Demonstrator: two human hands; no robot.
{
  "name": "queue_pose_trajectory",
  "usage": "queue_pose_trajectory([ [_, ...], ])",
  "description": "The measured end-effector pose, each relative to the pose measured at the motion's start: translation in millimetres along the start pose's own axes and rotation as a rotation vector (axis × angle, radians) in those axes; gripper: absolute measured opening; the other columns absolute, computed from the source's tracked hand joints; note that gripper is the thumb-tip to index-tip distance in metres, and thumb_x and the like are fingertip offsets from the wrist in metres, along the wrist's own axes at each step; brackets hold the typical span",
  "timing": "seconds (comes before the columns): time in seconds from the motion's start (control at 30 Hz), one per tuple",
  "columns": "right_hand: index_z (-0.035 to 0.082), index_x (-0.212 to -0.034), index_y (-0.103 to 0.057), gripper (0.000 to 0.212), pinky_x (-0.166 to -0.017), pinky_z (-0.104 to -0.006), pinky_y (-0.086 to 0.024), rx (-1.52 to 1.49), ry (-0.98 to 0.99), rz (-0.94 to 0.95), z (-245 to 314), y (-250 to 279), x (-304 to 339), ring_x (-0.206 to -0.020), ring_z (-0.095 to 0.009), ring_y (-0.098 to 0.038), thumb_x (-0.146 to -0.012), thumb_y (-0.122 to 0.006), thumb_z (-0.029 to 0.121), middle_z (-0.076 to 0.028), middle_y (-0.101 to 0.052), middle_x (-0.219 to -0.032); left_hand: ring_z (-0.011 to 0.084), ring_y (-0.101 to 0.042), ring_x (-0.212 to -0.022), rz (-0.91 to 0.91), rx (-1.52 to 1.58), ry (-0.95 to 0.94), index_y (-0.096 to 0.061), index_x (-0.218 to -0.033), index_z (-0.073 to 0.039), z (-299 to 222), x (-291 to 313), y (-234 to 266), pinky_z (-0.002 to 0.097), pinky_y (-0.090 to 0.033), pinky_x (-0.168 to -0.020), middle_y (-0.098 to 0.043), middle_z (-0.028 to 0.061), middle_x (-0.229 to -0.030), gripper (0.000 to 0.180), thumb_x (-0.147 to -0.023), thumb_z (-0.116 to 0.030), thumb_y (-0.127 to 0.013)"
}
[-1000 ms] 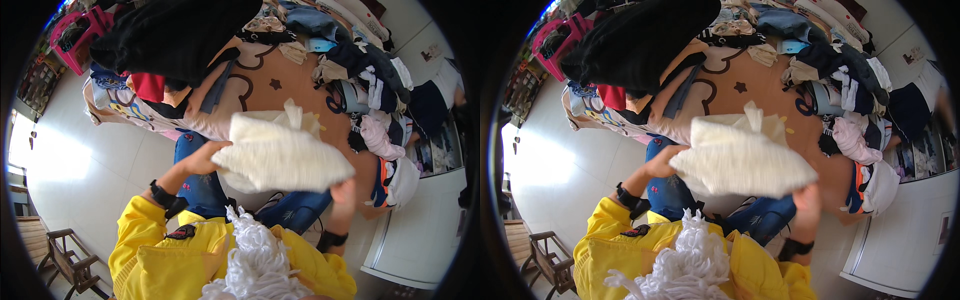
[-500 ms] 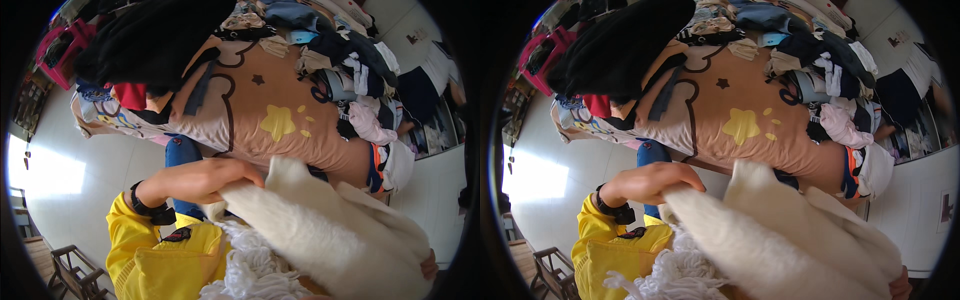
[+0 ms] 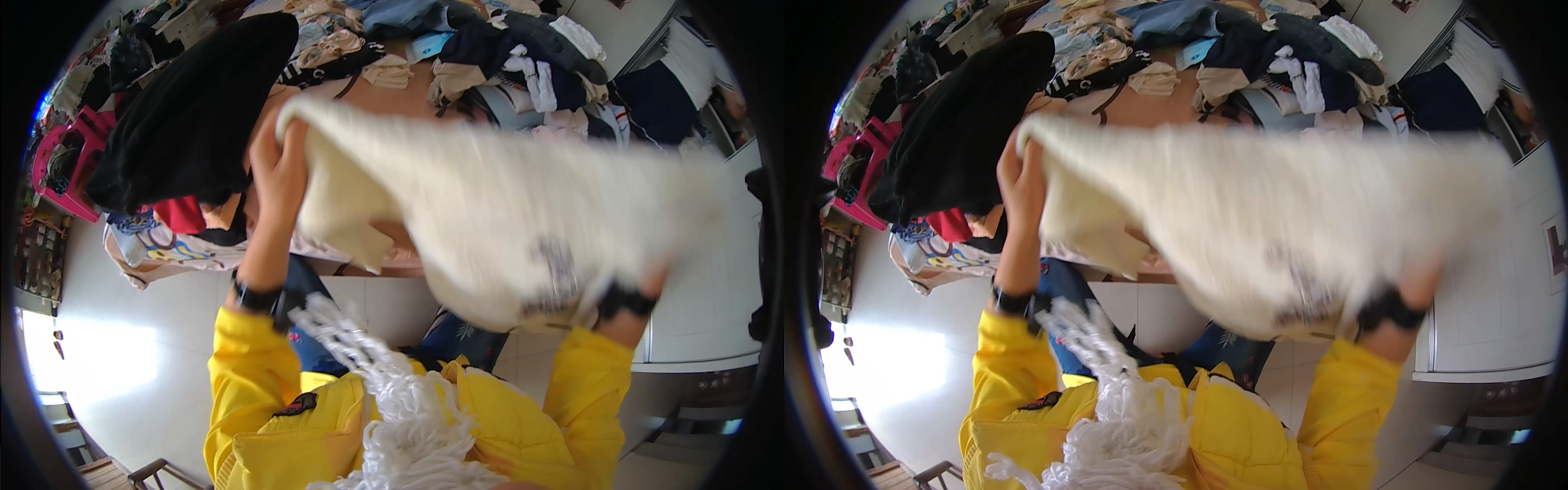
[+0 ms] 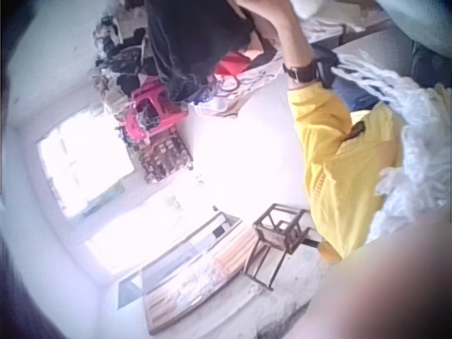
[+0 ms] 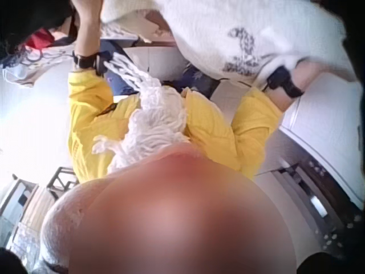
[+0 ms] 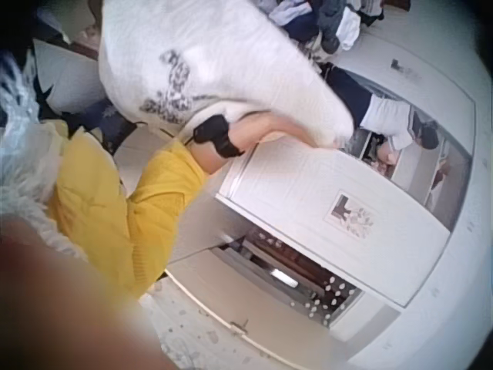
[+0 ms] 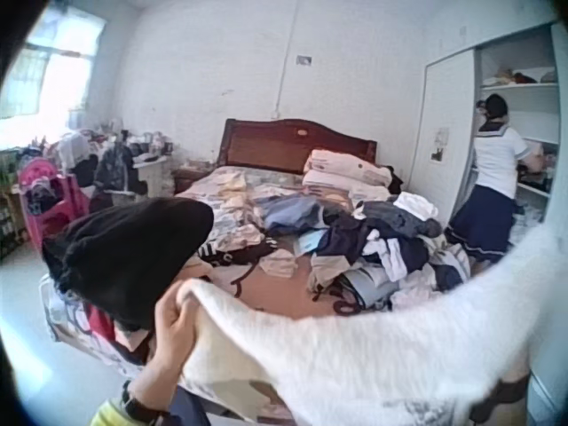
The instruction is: The person sits on the floor and folds several garments one by one, including a white buttoned top, a pink quilted vest, a cream sweater with a rabbit design, and a pink shirt. Each item is smoothed, folded, and placed on a growing stack.
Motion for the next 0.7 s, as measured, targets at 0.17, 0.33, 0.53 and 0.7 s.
queue_pose_trajectory([
  [0.17,0.008,-0.118,-0.058,0.046,-0.093,-0.0449,-0.046,0.403,0.339,0.832,-33,-160,133,-0.115,-0.034,-0.056,-0.079,-0.075,0.023,-0.014,-0.057,-0.124,0.0366,-0.053,-0.107,-0.11,-0.727,-0.433,-0.061,-0.109,-0.003,10,24,-27,0.0451,-0.04,-0.098,-0.061,0.0164,-0.106,0.028,-0.082,-0.003,-0.068],
  [0.33,0.006,-0.117,-0.061,0.044,-0.097,-0.0475,-0.04,-0.106,0.206,1.276,-13,-100,310,-0.118,-0.035,-0.053,-0.078,-0.077,0.019,-0.014,-0.055,-0.128,0.0182,-0.064,-0.084,0.502,-0.149,0.333,-0.059,-0.11,0.001,94,174,-55,0.0307,-0.052,-0.069,-0.065,0.0131,-0.099,0.021,-0.093,-0.012,-0.064],
  [0.53,0.004,-0.135,-0.051,0.064,-0.104,-0.0477,-0.036,-0.004,0.091,1.204,-33,-3,351,-0.124,-0.04,-0.047,-0.077,-0.077,0.017,-0.018,-0.048,-0.139,0.02,-0.055,-0.12,0.734,0.332,0.897,-0.042,-0.14,0.001,140,263,-100,0.0337,-0.045,-0.099,-0.056,0.0146,-0.133,0.052,-0.1,-0.027,-0.059],
  [0.7,0.001,-0.134,-0.05,0.062,-0.103,-0.0488,-0.037,0.303,-0.094,0.793,-115,62,329,-0.125,-0.04,-0.046,-0.079,-0.073,0.02,-0.02,-0.047,-0.139,0.0248,-0.042,-0.133,0.784,0.614,0.984,-0.038,-0.144,-0.001,134,272,-151,0.0372,-0.032,-0.112,-0.049,0.0139,-0.141,0.064,-0.095,-0.031,-0.065],
])
Point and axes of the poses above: each hand's wrist, its own x-axis away from the middle knuckle, its own y-axis out of the back of the hand, z = x × y, the point moved 9 cm from there along -x, towards the middle knuckle
